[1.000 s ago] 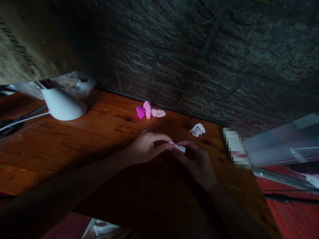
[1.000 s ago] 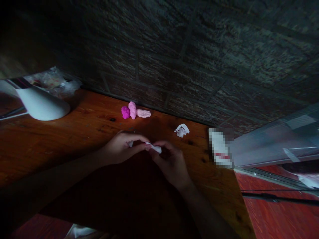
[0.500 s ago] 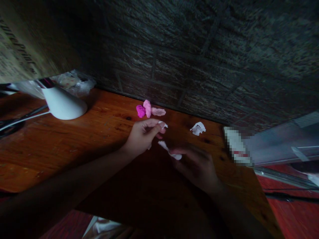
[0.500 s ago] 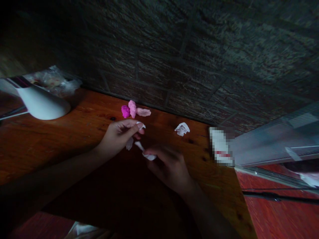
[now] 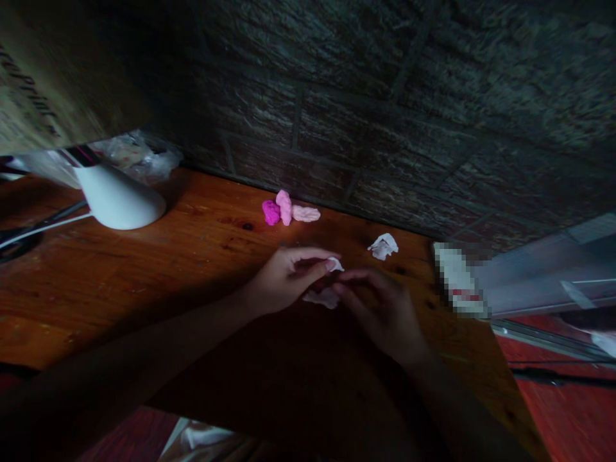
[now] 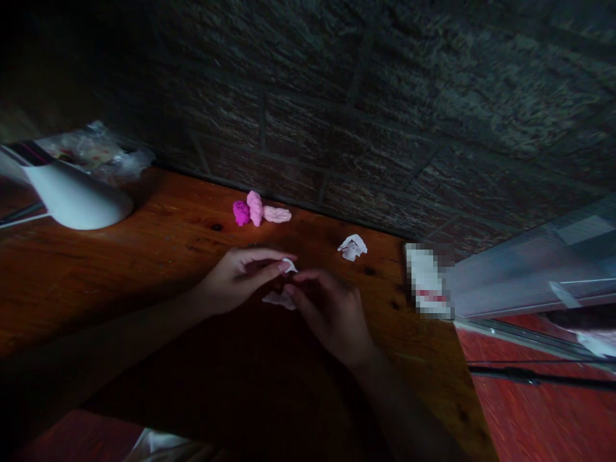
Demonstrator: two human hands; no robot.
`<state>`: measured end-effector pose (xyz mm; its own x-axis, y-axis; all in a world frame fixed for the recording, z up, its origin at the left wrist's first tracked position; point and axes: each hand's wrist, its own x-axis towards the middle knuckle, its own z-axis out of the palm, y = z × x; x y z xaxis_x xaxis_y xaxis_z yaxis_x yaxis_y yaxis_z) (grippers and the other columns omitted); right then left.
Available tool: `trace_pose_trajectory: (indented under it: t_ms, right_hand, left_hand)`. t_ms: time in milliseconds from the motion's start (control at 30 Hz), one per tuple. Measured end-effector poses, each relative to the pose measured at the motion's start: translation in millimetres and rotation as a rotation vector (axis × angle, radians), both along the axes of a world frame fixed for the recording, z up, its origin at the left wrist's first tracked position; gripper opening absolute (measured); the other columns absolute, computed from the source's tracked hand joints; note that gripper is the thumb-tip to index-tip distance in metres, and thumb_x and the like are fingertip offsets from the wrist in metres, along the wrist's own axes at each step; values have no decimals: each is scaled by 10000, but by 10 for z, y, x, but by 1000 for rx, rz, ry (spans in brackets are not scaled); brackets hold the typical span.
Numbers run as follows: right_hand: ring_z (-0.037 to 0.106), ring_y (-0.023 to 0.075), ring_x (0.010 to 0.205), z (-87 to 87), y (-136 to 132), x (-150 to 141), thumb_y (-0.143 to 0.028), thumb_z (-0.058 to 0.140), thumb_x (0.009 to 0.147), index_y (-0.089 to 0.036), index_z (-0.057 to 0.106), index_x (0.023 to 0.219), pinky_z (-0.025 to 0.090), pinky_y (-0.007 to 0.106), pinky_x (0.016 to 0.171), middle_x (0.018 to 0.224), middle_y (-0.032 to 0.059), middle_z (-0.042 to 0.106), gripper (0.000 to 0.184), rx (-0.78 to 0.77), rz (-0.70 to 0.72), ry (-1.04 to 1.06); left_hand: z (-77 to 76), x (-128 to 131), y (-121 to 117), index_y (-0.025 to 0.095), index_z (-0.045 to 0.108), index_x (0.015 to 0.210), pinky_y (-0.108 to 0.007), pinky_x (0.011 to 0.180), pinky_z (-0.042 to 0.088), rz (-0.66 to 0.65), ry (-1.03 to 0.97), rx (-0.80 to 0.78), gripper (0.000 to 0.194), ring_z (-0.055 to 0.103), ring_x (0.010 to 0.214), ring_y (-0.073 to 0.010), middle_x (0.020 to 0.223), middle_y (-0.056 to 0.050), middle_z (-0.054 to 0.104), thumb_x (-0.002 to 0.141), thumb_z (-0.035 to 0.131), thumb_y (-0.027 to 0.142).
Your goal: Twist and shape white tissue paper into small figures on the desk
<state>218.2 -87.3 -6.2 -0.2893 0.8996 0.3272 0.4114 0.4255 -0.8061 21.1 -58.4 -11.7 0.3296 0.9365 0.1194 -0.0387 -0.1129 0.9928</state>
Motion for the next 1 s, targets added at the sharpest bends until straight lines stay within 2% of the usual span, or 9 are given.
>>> trace_pose_trajectory:
  t_ms: [67,167,333,467,567,700,1000]
  right_hand:
    - [764,183,865,-7,4,-7,-270,735,888,-241,701,1007,633,300,776,960,30,795,127,-27,-74,124]
    - [769,188,918,-37,14,-7,-256,757,864,-249,738,1025,640,322,840,1006,25,807,162,-56,-101,213]
    - [772,176,940,-75,15,6,-239,759,864,-291,781,1027,634,317,869,1033,-8,816,173,-79,-97,212]
    - [770,180,914,-73,11,16,-236,742,877,-279,777,1027,636,320,838,1007,1,813,160,-44,-105,185]
    - [761,182,926,-46,5,24,-219,725,892,-276,759,1082,629,321,823,1043,18,804,201,46,-108,96]
    - [755,184,915,-10,-9,30,-193,697,910,-279,751,1084,623,336,826,1044,24,801,201,127,-55,-18]
    - [785,188,843,-43,-32,-39,-220,740,866,-260,773,981,653,322,784,953,7,823,127,4,-129,100]
  left_hand:
    - [-20,15,-7,135,756,1066,-268,685,623,-19,-33,-41,289,746,767,-161,1002,-90,789,866,728,342]
    - [-48,35,-9,136,749,1031,-285,750,633,3,-112,-59,291,757,841,-176,990,-86,792,798,804,302]
    - [-69,43,-26,123,741,891,-265,681,634,-35,-139,-68,171,743,703,-149,839,-63,784,799,792,258]
    - [-64,46,-51,116,745,950,-287,667,645,-64,-143,-85,198,743,674,-158,827,-68,781,837,752,279]
    - [-57,49,-62,119,745,986,-281,678,639,-61,-92,-23,192,748,706,-162,882,-81,787,871,708,268]
    - [-53,50,-64,140,743,940,-266,745,627,41,15,106,155,755,797,-169,912,-71,789,845,741,262]
    - [-39,75,-96,152,743,896,-239,733,619,173,98,223,98,754,771,-158,875,-47,797,832,754,224]
